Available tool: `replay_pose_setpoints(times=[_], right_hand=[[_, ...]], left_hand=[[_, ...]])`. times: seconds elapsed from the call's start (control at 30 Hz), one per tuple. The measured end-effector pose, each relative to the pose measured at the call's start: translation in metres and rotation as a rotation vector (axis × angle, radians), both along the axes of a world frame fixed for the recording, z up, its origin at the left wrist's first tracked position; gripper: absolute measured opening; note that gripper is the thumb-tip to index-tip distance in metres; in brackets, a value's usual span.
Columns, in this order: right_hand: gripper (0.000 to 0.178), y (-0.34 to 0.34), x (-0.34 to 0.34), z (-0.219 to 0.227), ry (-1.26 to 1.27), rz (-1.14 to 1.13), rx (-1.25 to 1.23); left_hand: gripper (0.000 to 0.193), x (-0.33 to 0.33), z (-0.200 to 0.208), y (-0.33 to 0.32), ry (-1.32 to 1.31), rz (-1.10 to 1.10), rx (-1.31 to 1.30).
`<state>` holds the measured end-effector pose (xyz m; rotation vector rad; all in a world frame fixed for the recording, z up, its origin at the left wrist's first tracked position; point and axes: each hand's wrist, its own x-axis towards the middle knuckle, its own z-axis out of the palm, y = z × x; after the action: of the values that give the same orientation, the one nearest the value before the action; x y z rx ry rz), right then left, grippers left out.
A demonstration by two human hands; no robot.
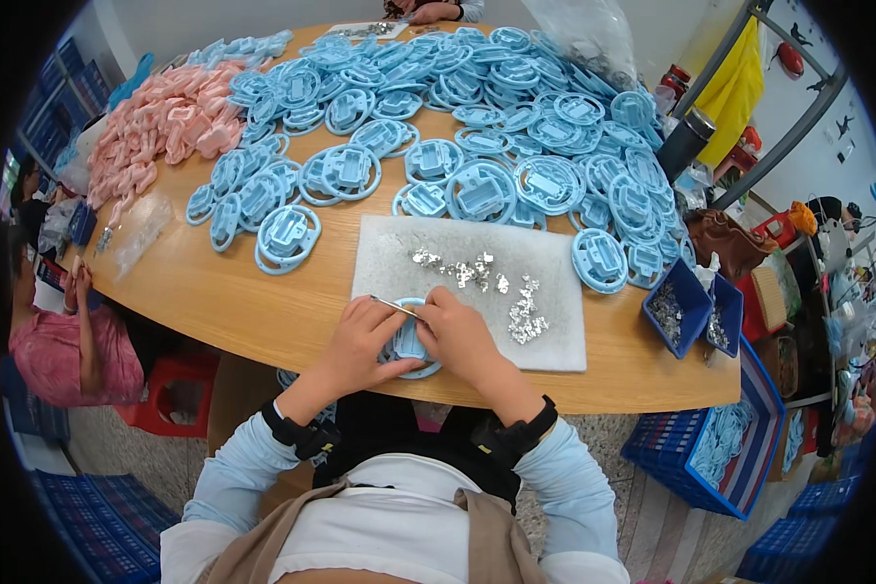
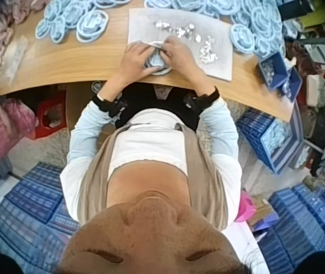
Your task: Manually assembling plastic components by inserting metal clips into plastic housings.
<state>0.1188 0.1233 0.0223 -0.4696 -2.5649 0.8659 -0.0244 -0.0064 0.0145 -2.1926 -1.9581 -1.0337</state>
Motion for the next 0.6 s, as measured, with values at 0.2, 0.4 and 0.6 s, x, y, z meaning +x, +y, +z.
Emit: replay_pose_setpoints(times=[0.2, 0.4, 0.6], right_hand=[[0.014, -0.007, 0.002, -0.007, 0.103, -0.138, -0.318], [0.018, -0.005, -0.012, -0.003, -0.072, -0.173, -0.113], [0.028, -0.014, -0.001, -0.006, 0.044, -0.276, -0.051]], left_hand=[[0.059, 0.003, -0.006, 0.000, 0.112, 0.024, 0.062], [0.064, -0.005, -0.006, 0.006, 0.098, -0.054, 0.038], [0.067, -0.004, -0.006, 0.012, -0.095, 0.001, -0.057]])
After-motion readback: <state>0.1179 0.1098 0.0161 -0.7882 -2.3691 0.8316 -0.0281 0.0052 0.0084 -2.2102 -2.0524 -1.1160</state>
